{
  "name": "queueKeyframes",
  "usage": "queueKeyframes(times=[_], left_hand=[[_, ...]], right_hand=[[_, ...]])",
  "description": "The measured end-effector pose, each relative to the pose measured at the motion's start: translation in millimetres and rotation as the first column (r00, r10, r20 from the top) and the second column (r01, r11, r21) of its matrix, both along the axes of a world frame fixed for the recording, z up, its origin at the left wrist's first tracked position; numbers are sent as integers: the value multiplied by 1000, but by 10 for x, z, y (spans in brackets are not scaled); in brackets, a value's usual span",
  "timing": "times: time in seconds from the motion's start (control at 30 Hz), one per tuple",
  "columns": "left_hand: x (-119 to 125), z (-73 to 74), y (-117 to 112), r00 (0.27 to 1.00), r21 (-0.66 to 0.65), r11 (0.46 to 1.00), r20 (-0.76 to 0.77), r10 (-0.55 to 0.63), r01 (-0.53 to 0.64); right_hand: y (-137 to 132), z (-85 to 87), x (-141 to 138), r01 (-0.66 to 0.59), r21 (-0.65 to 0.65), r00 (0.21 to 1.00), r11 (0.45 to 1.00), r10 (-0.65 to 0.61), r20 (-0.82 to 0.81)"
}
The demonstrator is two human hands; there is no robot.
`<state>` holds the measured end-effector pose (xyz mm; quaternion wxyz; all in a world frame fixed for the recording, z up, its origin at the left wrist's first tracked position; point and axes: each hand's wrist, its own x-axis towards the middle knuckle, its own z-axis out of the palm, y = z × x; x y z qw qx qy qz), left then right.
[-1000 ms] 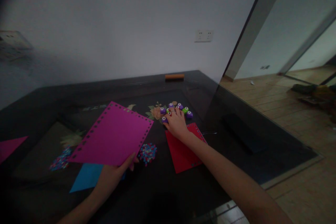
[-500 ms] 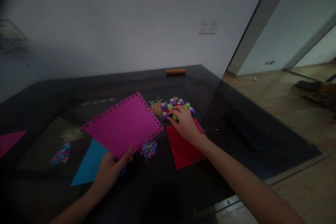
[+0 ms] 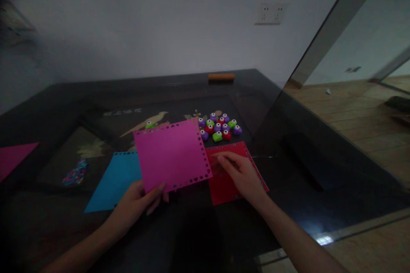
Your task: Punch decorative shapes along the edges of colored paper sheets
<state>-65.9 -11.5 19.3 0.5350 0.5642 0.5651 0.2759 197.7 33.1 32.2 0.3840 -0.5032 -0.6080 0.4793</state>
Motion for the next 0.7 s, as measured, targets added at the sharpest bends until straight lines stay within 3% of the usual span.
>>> queueKeyframes(times=[0.27,0.43,0.7], left_hand=[[110,42,-69,986,-64,985,-36,-166,163],[110,61,-73,992,-33,993,49,-114,116],[79,23,-54,977,-47,992,186,-105,115]], right_hand=[[-24,-62,-32,-29,-235,979,972,-19,-201],[4,-76,1,58,-241,975,969,-107,-193],[28,-66,3,68,-211,976,975,-109,-188]])
